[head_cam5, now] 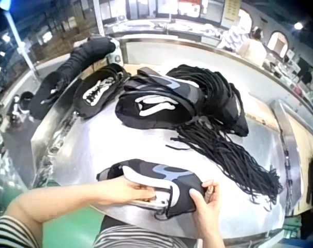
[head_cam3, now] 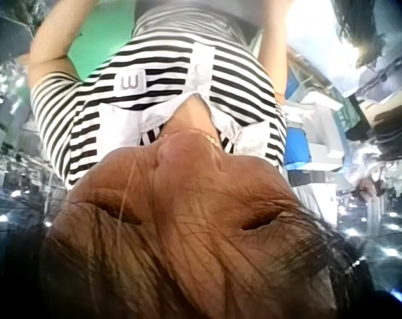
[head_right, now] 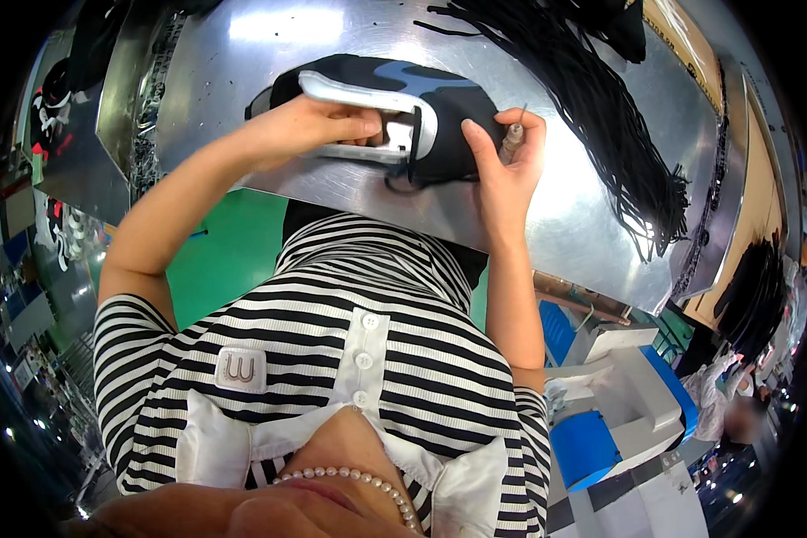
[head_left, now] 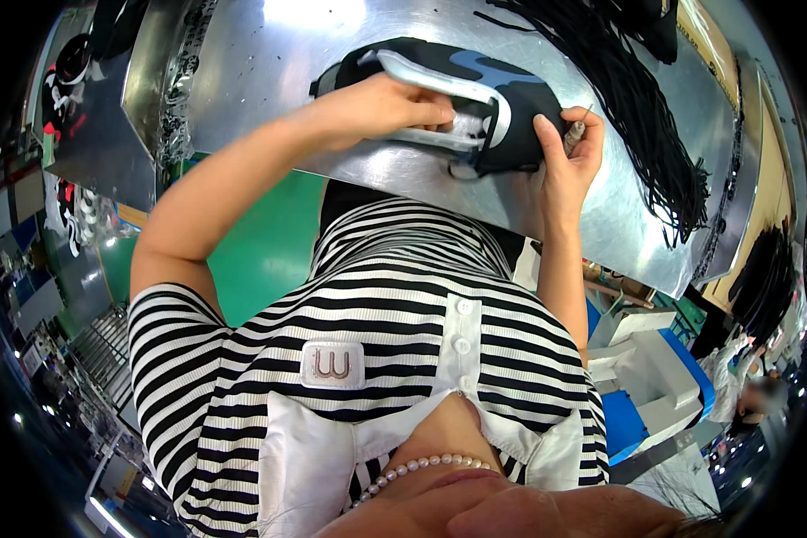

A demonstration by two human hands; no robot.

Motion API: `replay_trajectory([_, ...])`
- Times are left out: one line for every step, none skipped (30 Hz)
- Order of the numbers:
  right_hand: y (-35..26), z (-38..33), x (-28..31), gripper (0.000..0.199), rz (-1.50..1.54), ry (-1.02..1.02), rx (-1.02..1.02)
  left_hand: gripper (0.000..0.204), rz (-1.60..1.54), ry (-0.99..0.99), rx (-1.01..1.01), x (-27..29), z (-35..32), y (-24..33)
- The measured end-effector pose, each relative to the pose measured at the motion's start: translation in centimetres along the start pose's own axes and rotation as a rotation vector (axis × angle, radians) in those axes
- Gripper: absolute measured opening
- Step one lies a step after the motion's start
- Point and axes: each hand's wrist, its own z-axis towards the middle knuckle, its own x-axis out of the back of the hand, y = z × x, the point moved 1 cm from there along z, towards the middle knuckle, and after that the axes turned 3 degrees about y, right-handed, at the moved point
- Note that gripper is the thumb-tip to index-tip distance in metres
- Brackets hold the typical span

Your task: The person laces a shoe by hand, threading a long black lace through the eyelets of a black and blue sneaker on a workstation.

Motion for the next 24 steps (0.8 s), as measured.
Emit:
replay_trajectory([0.2,0.0,-0.2,0.034,-0.024,-0.034,0.003,0.031,0.113,-0.152,0.104,0.5,-0.3,1.0])
replay_trajectory([0.0,-0.2,-0.5,0.033,-0.060,-0.083,0.027,0.037,0.226,-0.047,0.238,-0.3,0.3,-0.2])
replay_trajectory([-0.1,-0.1,-0.8,0.032,-0.071,-0.066,0.052,0.039,0.196,-0.124,0.289,-0.3,0.6,0.8])
replay_trajectory([-0.3,0.2,-1.0,0.031,-0.082,-0.048,0.076,0.040,0.165,-0.201,0.339,-0.2,0.8,1.7])
replay_trajectory([-0.5,0.3,-1.1,0.031,-0.068,-0.047,0.057,0.041,0.177,-0.137,0.261,-0.1,1.1,1.3])
replay_trajectory([-0.7,0.2,-1.1,0.030,-0.060,-0.042,0.031,0.039,0.073,-0.175,0.275,0.0,1.1,1.7])
replay_trajectory([-0.8,0.2,-1.0,0.030,-0.052,-0.037,0.006,0.036,0.068,-0.184,0.283,-0.2,0.9,2.1])
replay_trajectory([-1.0,0.2,-0.9,0.029,-0.060,-0.029,-0.008,0.034,0.063,-0.194,0.291,-0.4,0.9,2.4])
replay_trajectory([-1.2,0.2,-1.0,0.028,-0.063,-0.026,-0.018,0.032,0.056,-0.192,0.268,-0.6,1.1,2.1])
replay_trajectory([-1.3,0.2,-1.1,0.028,-0.065,-0.023,-0.029,0.031,0.050,-0.189,0.244,-0.9,1.5,1.5])
replay_trajectory([-1.4,0.3,-1.0,0.025,-0.057,-0.013,-0.040,0.030,0.044,-0.187,0.221,-1.1,1.8,1.0])
replay_trajectory([-1.4,0.2,-1.0,0.023,-0.047,-0.001,-0.054,0.026,0.258,-0.060,0.102,-0.8,2.1,0.6])
replay_trajectory([-1.4,0.2,-0.9,0.020,-0.037,0.010,-0.069,0.022,0.470,0.069,-0.019,-0.4,2.2,0.3])
replay_trajectory([-1.4,0.3,-0.7,0.020,-0.047,0.006,-0.089,0.019,0.681,0.198,-0.141,0.1,2.3,-0.2])
replay_trajectory([-1.4,0.5,-0.5,0.019,-0.056,0.005,-0.107,0.020,0.686,0.295,-0.234,0.4,2.1,-1.0])
replay_trajectory([-1.4,0.6,-0.3,0.019,-0.066,0.003,-0.126,0.020,0.696,0.303,-0.302,0.5,2.1,-1.5])
replay_trajectory([-1.4,0.6,-0.4,0.018,-0.053,-0.009,-0.119,0.020,0.705,0.312,-0.371,0.5,2.0,-2.0])
replay_trajectory([-1.5,0.7,-0.3,0.018,-0.060,-0.016,-0.129,0.020,0.716,0.319,-0.440,0.5,1.9,-1.8])
replay_trajectory([-1.6,0.8,-0.2,0.018,-0.066,-0.024,-0.139,0.019,0.760,0.294,-0.354,0.6,1.8,-1.4])
replay_trajectory([-1.6,0.9,-0.2,0.018,-0.072,-0.030,-0.149,0.018,0.764,0.276,-0.342,0.5,1.5,-1.2])
replay_trajectory([-1.7,0.9,-0.2,0.020,-0.065,-0.040,-0.154,0.017,0.765,0.259,-0.335,0.4,1.3,-1.0])
replay_trajectory([-1.6,1.0,-0.2,0.022,-0.058,-0.050,-0.160,0.017,0.765,0.241,-0.327,0.3,1.3,-0.9])
replay_trajectory([-1.6,1.0,-0.2,0.023,-0.050,-0.059,-0.166,0.016,0.747,0.240,-0.343,0.5,1.5,-1.3])
replay_trajectory([-1.7,1.0,-0.2,0.023,-0.041,-0.060,-0.170,0.016,0.726,0.203,-0.333,0.4,1.6,-1.2])
